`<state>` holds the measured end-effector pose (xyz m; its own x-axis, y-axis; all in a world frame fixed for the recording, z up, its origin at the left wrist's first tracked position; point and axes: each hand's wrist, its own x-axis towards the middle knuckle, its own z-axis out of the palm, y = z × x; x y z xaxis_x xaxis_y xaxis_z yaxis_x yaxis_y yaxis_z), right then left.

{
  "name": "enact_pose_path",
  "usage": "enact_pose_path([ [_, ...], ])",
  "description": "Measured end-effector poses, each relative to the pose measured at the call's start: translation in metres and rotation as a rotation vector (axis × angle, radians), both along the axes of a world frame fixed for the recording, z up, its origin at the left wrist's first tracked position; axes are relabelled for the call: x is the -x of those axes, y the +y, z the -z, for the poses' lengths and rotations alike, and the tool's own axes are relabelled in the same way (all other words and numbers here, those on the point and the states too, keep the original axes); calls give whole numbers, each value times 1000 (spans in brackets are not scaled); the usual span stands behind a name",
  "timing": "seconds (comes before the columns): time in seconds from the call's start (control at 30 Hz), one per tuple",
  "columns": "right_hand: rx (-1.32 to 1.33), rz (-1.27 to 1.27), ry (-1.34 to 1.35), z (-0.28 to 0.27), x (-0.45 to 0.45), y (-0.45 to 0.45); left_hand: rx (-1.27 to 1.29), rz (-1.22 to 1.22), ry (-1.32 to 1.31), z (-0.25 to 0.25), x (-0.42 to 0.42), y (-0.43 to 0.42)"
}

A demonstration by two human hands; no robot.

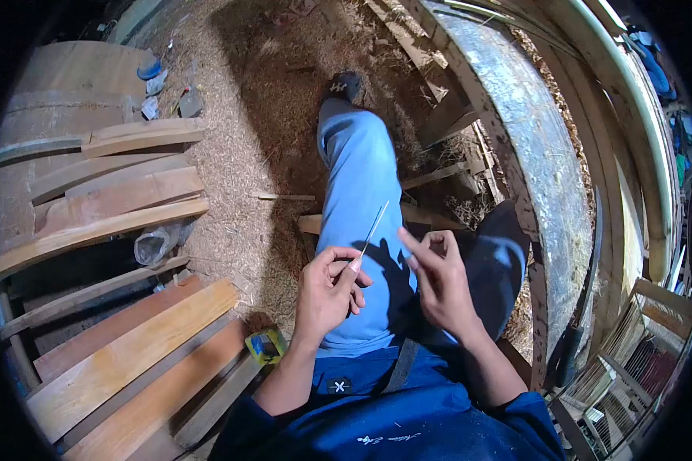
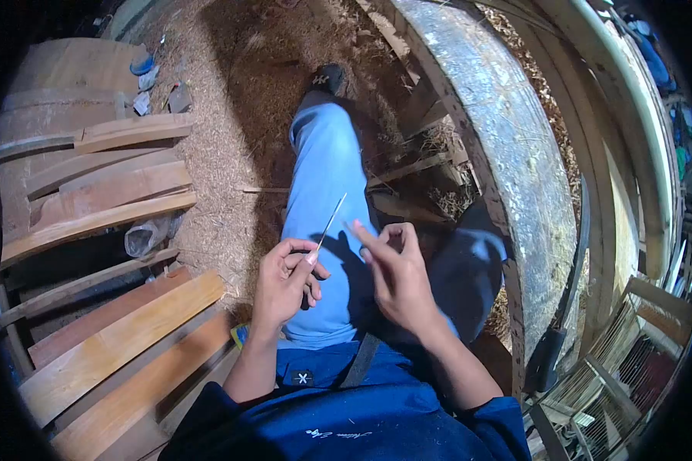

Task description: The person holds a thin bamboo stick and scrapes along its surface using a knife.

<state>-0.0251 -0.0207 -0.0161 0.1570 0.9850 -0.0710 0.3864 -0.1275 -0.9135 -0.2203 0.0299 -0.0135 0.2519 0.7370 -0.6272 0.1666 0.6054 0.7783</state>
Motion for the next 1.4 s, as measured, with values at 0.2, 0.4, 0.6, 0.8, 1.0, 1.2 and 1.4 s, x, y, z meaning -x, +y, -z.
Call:
enact_pose_path([
  [0.2,-36,-2,11,26,26,-3,56,-28,29,1,3,5],
  [0.4,-36,-1,14,29,32,0,60,79,94,-6,14,14],
  [0.6,-81,32,-15,32,33,3,-15,14,65,4,18,-2],
  [0.8,-72,17,-3,32,38,-5,46,-43,36,3,16,-6],
  [1.0,-82,117,-15,38,33,3,49,-58,51,1,13,-13],
  [1.2,-105,143,-12,46,32,0,70,-80,29,3,13,-16],
  [1.4,-85,76,-25,35,36,-10,88,-107,3,4,13,-18],
])
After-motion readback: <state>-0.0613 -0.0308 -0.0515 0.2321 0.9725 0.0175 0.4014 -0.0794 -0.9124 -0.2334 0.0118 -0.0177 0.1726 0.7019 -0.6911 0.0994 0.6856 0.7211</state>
